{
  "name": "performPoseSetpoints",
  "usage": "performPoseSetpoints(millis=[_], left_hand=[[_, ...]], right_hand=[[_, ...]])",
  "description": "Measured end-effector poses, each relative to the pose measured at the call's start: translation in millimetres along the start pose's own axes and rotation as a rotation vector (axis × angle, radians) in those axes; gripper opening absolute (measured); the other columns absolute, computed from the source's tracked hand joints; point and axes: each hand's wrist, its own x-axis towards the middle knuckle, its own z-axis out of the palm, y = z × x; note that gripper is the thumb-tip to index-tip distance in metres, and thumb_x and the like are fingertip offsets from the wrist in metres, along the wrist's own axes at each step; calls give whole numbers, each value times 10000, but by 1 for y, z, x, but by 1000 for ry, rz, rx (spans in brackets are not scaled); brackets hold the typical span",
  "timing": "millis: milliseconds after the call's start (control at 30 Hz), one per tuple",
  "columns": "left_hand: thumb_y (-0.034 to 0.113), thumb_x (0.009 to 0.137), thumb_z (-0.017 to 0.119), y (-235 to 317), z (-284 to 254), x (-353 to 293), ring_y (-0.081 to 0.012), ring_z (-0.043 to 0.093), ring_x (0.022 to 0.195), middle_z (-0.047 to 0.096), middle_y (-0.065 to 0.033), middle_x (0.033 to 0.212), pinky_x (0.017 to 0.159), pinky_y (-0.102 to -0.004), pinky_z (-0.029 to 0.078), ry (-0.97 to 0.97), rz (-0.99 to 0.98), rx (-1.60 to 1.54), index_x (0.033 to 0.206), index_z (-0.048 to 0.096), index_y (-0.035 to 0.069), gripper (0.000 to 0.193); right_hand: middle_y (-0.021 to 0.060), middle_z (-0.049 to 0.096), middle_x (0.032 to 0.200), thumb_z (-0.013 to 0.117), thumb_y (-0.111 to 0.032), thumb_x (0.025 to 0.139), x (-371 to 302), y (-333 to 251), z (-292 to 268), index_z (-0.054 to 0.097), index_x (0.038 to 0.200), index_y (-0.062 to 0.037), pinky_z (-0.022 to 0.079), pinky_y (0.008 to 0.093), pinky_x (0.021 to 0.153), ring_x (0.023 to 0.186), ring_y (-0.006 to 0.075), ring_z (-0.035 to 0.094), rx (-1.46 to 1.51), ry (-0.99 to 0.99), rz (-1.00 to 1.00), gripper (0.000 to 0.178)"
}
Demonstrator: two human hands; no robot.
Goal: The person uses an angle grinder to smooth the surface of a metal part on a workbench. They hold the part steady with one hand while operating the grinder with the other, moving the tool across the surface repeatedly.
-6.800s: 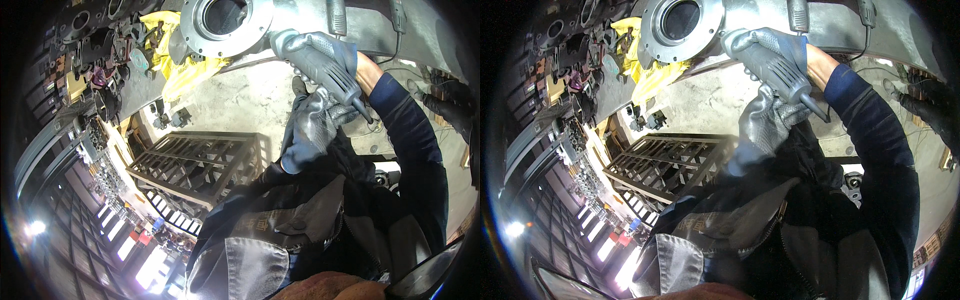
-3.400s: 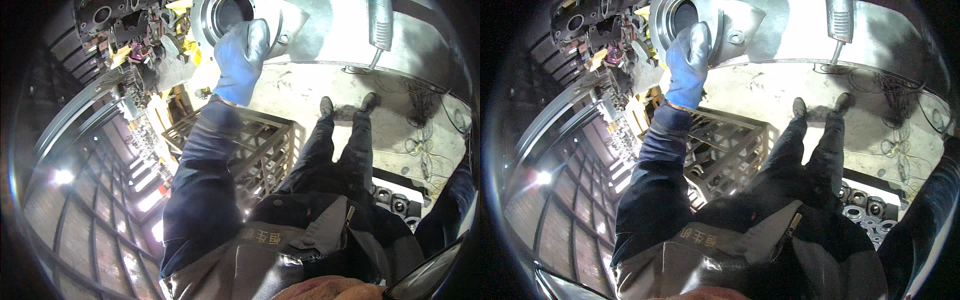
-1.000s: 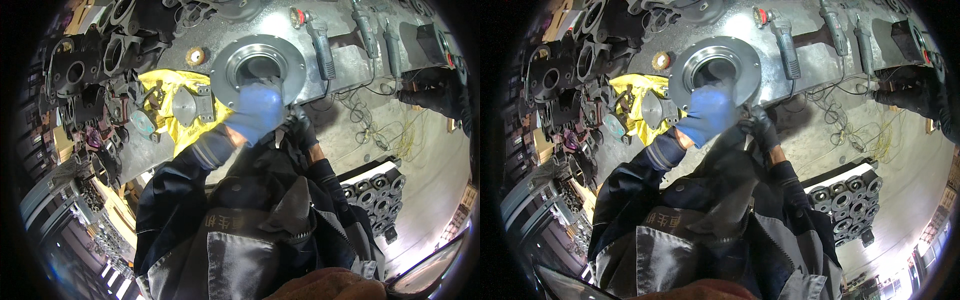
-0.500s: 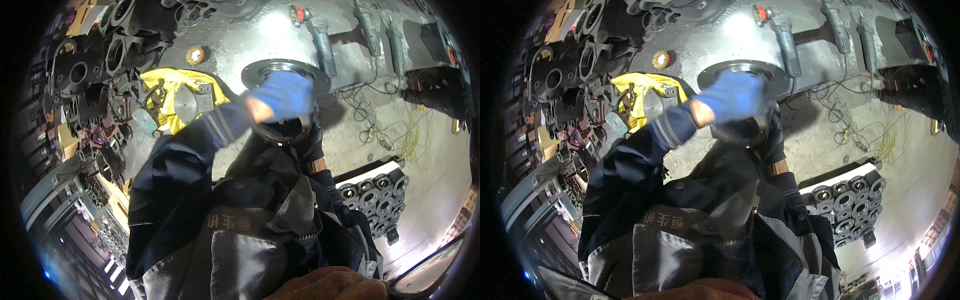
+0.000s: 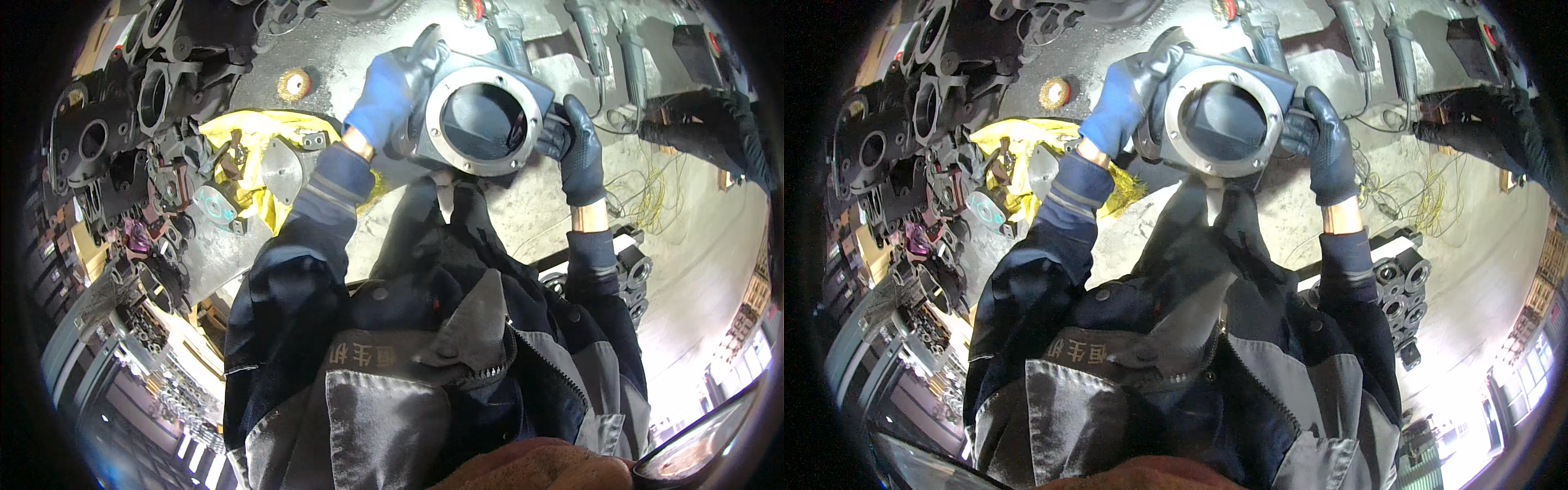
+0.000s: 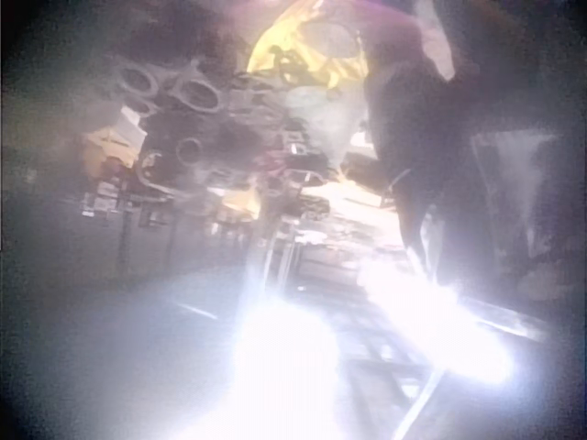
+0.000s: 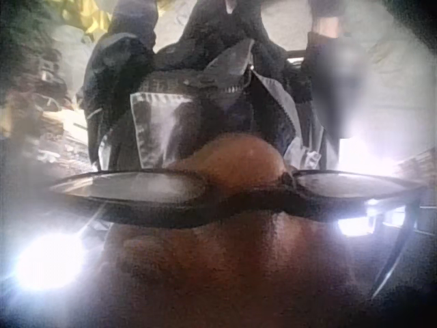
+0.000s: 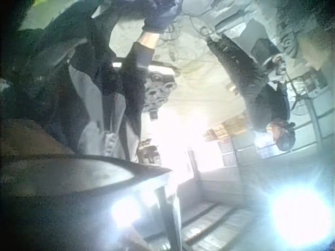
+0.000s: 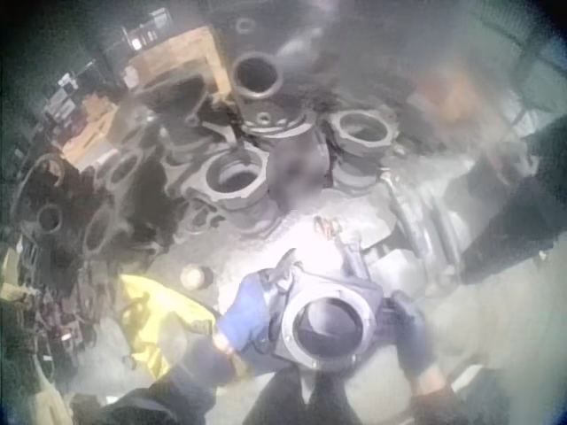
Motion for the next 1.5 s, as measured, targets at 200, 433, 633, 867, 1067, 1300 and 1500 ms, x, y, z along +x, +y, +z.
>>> performPoseSetpoints(millis=[200, 433, 633, 867, 1067, 1300, 1500], left_hand=[[424, 996, 679, -17, -30, 20, -195, 695, 872, 743, -109, 1038, 793, -355, 580, 12, -271, -646, 1216, 689, -16, 492], [319, 1056, 590, -19, 18, -43, -224, 723, 1003, 721, -136, 1202, 894, -345, 597, 184, -211, -1327, 1356, 597, -30, 460], [426, 994, 650, 3, -1, -10, -208, 718, 877, 754, -151, 900, 779, -338, 560, 97, -218, -155, 1033, 739, -80, 515], [613, 943, 600, 15, -41, 10, -433, 711, 964, 725, -279, 986, 851, -460, 546, 36, 112, 705, 1133, 740, 20, 638], [545, 923, 666, -7, -42, 14, -459, 694, 1021, 722, -291, 1019, 876, -501, 549, 237, 186, 793, 1122, 736, 23, 563], [198, 921, 746, 69, -35, -62, -341, 700, 1065, 727, -241, 1164, 970, -428, 532, 681, 800, 630, 1276, 674, -30, 427], [13, 1000, 642, 96, -41, -216, -266, 705, 836, 744, -174, 984, 806, -377, 555, 949, 732, 365, 1067, 694, -47, 103]], right_hand=[[67, 709, 1164, 625, -373, 1022, 35, -32, 67, 669, 1279, 14, 531, 274, 844, 974, 124, 662, -502, -50, -344, 467], [107, 727, 1151, 720, -333, 971, 46, -21, 69, 680, 1239, 22, 527, 317, 942, 1052, 172, 667, -501, -75, -494, 447], [88, 695, 1226, 574, -406, 1062, 25, 25, 43, 619, 1364, 28, 491, 354, 1013, 1088, 195, 647, -380, -33, -100, 531], [158, 640, 1289, 626, -374, 1034, 9, 115, 61, 510, 1444, 58, 600, 304, 831, 1048, 219, 683, 60, -201, -15, 607], [143, 659, 1234, 730, -304, 971, 41, 129, 23, 621, 1351, 22, 582, 277, 805, 993, 180, 677, -188, -321, 310, 512], [112, 689, 844, 663, -238, 942, 6, 79, -93, 705, 940, -38, 539, 402, 755, 772, 265, 666, -1518, -280, -624, 205], [84, 699, 744, 637, -365, 986, -76, 82, -221, 730, 999, 19, 521, 328, 568, 601, 157, 667, -549, 341, 11, 395]])
